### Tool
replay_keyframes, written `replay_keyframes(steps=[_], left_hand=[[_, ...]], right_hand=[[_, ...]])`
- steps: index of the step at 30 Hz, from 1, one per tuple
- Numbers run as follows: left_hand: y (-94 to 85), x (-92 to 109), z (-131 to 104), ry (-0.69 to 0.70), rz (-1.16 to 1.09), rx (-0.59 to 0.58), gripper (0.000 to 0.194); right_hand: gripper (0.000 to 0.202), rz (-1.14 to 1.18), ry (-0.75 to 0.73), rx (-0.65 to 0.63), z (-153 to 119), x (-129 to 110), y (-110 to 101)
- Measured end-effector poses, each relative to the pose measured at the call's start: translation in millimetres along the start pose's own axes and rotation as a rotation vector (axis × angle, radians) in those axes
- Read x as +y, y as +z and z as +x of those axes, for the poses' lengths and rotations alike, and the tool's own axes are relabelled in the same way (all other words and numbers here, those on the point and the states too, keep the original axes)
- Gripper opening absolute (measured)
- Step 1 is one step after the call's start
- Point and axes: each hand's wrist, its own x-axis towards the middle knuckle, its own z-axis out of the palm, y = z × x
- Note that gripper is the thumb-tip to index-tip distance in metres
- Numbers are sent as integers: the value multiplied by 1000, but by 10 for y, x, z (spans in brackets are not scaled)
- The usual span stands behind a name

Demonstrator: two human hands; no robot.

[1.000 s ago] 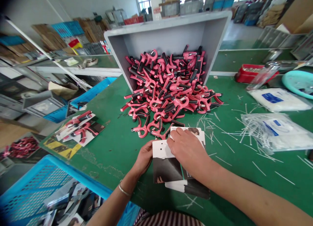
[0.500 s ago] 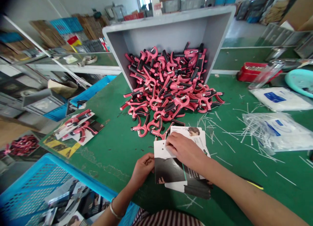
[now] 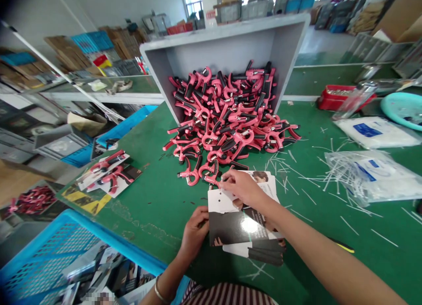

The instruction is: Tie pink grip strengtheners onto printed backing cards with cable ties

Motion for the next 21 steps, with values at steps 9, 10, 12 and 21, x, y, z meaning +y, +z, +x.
replay_keyframes(steps=[9,10,12,21], left_hand=[[-13,11,123,-93,-205,-100,12],[26,-5,156,-137,-277,-76,10],[114,-36,228,-196,-384,-24,16],[236,-5,388,-221,-446,54,27]], right_hand=[[11,-70,-246,-155,-97,-64,13],[10,-110,-284,-148,-122,-55,13],[10,-172,-346,-124,-147,-31,24],[11,-333,-392,-24,-114,-21,141]])
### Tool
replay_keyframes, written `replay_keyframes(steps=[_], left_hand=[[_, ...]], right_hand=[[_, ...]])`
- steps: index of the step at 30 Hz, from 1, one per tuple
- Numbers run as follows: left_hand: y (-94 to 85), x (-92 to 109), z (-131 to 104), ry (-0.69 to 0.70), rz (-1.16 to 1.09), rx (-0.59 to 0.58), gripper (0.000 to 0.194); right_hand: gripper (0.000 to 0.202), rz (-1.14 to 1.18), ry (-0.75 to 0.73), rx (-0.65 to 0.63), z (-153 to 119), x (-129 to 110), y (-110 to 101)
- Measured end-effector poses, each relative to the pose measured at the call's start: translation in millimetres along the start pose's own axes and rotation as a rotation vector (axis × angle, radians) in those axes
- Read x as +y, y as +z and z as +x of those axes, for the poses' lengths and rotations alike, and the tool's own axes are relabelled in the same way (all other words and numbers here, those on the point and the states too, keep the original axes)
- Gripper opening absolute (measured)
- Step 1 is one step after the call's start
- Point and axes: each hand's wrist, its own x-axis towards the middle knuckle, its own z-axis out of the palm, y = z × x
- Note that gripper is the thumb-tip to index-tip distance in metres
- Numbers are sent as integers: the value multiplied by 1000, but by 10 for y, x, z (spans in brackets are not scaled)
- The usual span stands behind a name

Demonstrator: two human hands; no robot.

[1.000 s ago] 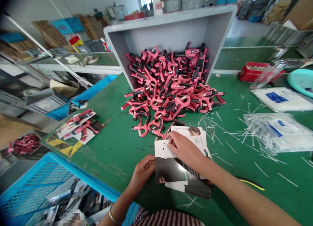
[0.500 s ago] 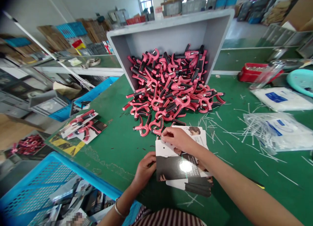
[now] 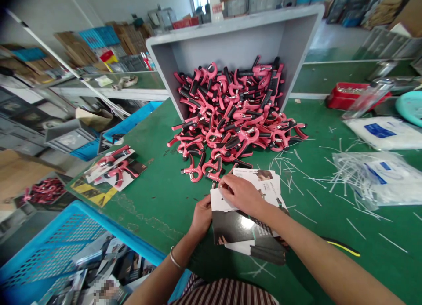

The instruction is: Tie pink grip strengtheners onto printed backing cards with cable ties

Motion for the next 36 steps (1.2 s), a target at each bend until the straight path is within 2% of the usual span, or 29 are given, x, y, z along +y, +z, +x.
replay_keyframes(steps=[7,13,19,21,23,25,29,31,33,35,36], left_hand=[[-12,6,0,-7,-11,1,31],[-9,103,24,-70,-36,-98,34],[1,163,-41,-86,-245,-34,36],[-34,227,-48,-80,-225,-34,38],[-86,318,3,-82,-94,-38,38],[-125,422,113,-78,88,-79,41],[-86,596,282,-181,164,-327,40],[-34,629,229,-198,130,-281,40],[7,607,85,-149,94,-128,42],[26,535,-98,-131,111,-50,48],[29,487,-185,-159,145,-67,53]], right_hand=[[26,-28,-140,-109,-139,-41,-90],[17,19,-29,-97,-255,5,-92],[5,-40,-1,-48,-223,-31,-3],[8,-50,-21,-22,-208,-52,16],[10,-9,-14,-3,-192,-71,0],[9,87,11,4,-193,-101,-66],[13,215,29,50,-383,-246,-331],[15,182,42,149,-608,-294,-489],[17,131,101,269,-879,-219,-639],[20,57,218,350,-1117,35,-770],[21,-4,294,363,-1197,225,-828]])
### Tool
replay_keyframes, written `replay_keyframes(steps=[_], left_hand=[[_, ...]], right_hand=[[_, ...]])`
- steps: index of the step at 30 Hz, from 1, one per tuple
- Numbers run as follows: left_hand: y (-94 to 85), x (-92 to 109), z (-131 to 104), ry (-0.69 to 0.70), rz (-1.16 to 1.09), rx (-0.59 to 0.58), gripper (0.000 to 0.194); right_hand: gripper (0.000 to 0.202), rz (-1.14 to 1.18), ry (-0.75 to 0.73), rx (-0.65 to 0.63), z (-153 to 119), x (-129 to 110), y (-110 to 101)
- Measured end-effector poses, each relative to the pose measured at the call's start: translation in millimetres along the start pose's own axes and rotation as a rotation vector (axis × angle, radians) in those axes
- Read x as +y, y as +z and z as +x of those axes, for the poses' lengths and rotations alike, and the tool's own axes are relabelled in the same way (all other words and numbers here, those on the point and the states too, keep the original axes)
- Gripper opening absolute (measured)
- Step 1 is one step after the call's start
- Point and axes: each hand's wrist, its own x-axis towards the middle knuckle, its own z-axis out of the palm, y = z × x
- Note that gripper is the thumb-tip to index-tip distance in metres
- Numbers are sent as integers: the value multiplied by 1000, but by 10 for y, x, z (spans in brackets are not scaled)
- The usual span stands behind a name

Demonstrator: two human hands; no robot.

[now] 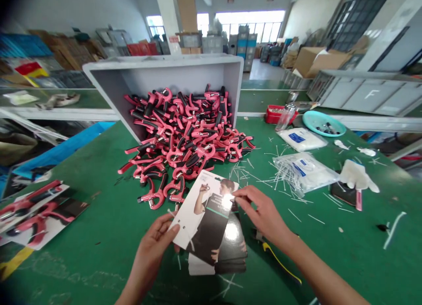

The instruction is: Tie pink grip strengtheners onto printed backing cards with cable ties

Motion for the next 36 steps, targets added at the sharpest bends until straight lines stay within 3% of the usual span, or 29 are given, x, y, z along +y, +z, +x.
replay_keyframes(steps=[3,6,10,14,17,20,21,23,26,28,30,33,36], left_hand=[[42,-170,-164,-113,134,-116,67],[98,-269,-239,-135,240,-189,73],[207,-341,-303,-81,414,-196,77],[201,-267,-347,-45,465,-167,77],[32,-12,-340,-47,382,-61,77],[-108,296,-272,51,272,87,63],[-95,382,-239,85,237,87,57],[53,518,-165,154,145,-6,51],[468,648,-70,268,-15,-224,64],[693,703,-33,319,-3,-217,56],[766,739,-4,330,14,-174,41],[647,748,70,220,-8,-226,37],[521,705,208,90,-8,-345,40]], right_hand=[[25,-283,147,-45,255,656,-106],[25,-395,144,-19,805,1117,-109],[31,-511,125,54,1570,1263,-113],[34,-589,144,3,1875,1233,-160],[24,-617,132,-87,1729,1226,-256],[10,-620,100,-165,1337,1074,-375],[10,-614,90,-173,1166,955,-393],[19,-586,74,-155,790,598,-353],[19,-365,-20,-103,246,-96,-108],[24,-236,-123,-135,-18,-490,83],[25,-157,-163,-130,-180,-710,197],[22,-123,-55,-9,-273,-710,205],[21,40,115,-130,-257,-525,188]])
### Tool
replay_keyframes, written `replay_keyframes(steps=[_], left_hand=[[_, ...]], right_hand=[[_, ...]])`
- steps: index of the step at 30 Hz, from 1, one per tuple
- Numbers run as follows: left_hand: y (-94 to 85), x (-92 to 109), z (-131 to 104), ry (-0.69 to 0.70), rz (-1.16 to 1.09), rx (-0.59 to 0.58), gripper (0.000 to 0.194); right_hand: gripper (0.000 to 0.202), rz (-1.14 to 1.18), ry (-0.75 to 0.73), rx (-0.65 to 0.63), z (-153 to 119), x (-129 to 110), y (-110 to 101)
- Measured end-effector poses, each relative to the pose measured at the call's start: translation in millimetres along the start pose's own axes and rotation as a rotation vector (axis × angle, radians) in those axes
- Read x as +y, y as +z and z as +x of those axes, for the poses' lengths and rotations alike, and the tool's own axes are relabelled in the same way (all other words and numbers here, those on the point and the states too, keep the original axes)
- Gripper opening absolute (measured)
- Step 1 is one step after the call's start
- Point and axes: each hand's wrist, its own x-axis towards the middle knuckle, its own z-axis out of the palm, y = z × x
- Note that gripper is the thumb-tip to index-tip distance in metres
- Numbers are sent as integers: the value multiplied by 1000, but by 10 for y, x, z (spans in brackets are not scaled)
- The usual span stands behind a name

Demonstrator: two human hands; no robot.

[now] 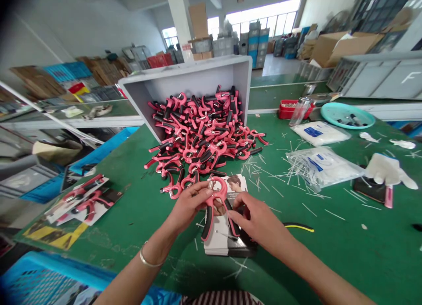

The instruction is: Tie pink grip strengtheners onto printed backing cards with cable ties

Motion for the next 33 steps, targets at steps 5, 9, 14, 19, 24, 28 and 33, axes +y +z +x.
replay_keyframes(steps=[5,9,14,19,24,28,33], left_hand=[[-67,-112,266,67,367,-17,35],[-69,-128,236,176,814,-48,26],[-62,-84,72,354,1098,9,25],[-2,-145,179,390,922,-56,22],[68,-281,155,375,740,-78,8],[72,-354,105,436,735,-48,7],[35,-390,111,448,708,-31,8]], right_hand=[[26,347,264,-207,146,182,71],[29,194,262,-227,91,187,100],[21,-238,64,50,-215,143,149],[12,-125,-104,18,-263,118,356],[10,65,-80,139,-64,169,471],[12,171,-94,244,51,220,471],[15,44,-139,227,0,254,487]])
